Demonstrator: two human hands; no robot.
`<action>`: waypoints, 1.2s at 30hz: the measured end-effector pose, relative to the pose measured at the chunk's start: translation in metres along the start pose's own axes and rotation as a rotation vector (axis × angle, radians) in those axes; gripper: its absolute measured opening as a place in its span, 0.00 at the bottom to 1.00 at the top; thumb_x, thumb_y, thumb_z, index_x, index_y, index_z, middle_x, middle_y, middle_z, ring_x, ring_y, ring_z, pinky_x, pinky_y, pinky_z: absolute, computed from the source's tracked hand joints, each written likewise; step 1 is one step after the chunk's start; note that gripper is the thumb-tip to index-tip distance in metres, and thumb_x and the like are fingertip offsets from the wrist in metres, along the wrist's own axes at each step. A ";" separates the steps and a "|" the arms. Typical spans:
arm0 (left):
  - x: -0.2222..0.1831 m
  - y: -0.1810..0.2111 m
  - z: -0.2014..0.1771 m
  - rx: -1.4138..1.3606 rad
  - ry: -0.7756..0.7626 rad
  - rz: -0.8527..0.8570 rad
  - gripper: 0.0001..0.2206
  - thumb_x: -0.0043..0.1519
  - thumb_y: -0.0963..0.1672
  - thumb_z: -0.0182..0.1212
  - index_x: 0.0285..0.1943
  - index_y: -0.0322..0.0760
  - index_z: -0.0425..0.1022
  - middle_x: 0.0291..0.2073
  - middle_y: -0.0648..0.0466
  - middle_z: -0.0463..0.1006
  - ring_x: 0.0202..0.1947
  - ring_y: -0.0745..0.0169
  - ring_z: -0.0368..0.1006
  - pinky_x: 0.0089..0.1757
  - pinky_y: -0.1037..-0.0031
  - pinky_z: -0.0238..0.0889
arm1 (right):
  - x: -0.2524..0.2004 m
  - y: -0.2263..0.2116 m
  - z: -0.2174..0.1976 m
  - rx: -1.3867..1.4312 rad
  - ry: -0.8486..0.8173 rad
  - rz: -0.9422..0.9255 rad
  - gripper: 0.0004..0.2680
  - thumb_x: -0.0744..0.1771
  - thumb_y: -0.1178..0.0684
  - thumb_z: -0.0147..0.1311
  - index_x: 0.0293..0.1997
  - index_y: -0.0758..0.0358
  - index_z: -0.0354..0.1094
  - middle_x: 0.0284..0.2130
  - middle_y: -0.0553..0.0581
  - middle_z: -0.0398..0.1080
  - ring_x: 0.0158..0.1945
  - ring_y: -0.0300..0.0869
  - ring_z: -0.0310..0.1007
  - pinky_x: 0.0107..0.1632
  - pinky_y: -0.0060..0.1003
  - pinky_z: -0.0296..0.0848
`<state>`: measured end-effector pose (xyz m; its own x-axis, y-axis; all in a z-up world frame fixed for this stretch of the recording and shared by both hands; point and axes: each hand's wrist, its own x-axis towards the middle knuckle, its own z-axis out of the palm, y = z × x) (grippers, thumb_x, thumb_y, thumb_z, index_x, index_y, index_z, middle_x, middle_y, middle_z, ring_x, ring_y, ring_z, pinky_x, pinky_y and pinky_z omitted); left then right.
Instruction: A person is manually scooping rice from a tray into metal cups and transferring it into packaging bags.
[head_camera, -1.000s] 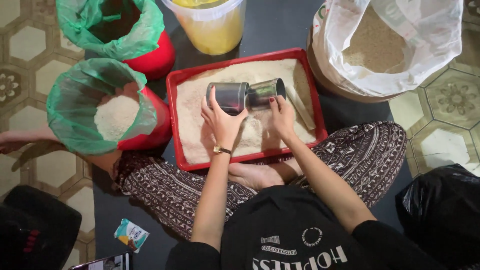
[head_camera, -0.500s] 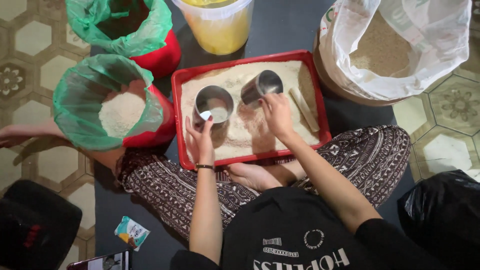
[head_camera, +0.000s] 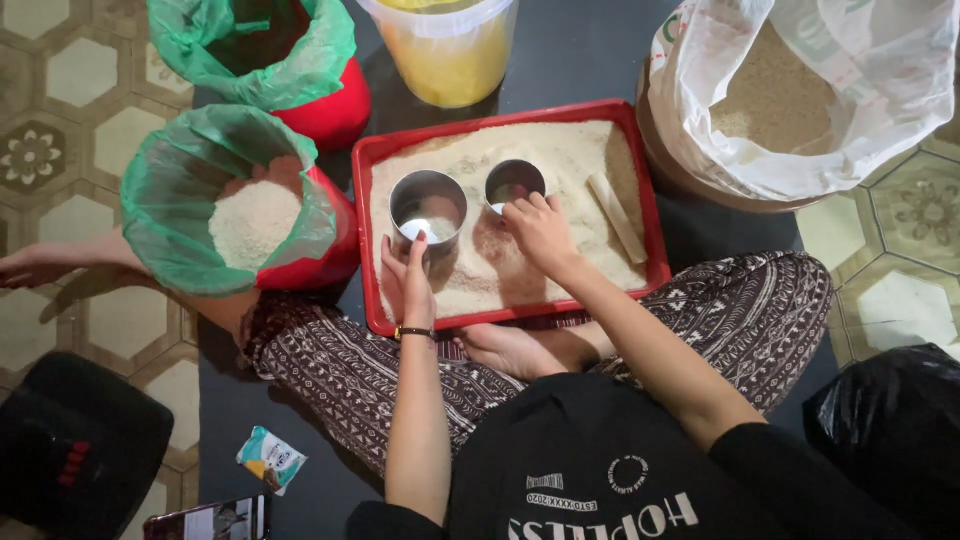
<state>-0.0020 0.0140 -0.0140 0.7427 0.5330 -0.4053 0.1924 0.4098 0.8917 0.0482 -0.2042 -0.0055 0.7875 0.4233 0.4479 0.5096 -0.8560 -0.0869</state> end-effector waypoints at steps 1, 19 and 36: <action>-0.007 0.009 0.003 0.000 -0.002 -0.001 0.42 0.59 0.45 0.72 0.79 0.46 0.45 0.75 0.39 0.44 0.74 0.31 0.46 0.67 0.48 0.50 | 0.000 0.002 0.002 -0.001 0.000 0.002 0.04 0.68 0.47 0.52 0.35 0.46 0.63 0.27 0.47 0.65 0.39 0.43 0.66 0.44 0.38 0.61; -0.045 0.065 0.047 0.379 -0.005 0.786 0.55 0.39 0.46 0.88 0.77 0.46 0.55 0.72 0.47 0.57 0.74 0.48 0.50 0.70 0.55 0.37 | -0.133 0.104 0.000 0.126 -0.030 0.851 0.13 0.66 0.48 0.59 0.57 0.48 0.67 0.53 0.60 0.62 0.56 0.65 0.63 0.54 0.62 0.62; -0.032 0.129 0.094 0.781 -0.269 1.649 0.43 0.40 0.48 0.87 0.67 0.48 0.67 0.69 0.34 0.59 0.66 0.29 0.59 0.57 0.42 0.58 | -0.123 0.093 0.009 0.033 -0.026 0.773 0.18 0.64 0.47 0.58 0.60 0.51 0.62 0.46 0.55 0.63 0.54 0.53 0.60 0.60 0.59 0.51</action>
<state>0.0596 -0.0198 0.1331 0.5176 -0.1625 0.8401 -0.5893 -0.7795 0.2123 0.0013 -0.3331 -0.0768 0.9313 -0.2841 0.2281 -0.1789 -0.9019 -0.3931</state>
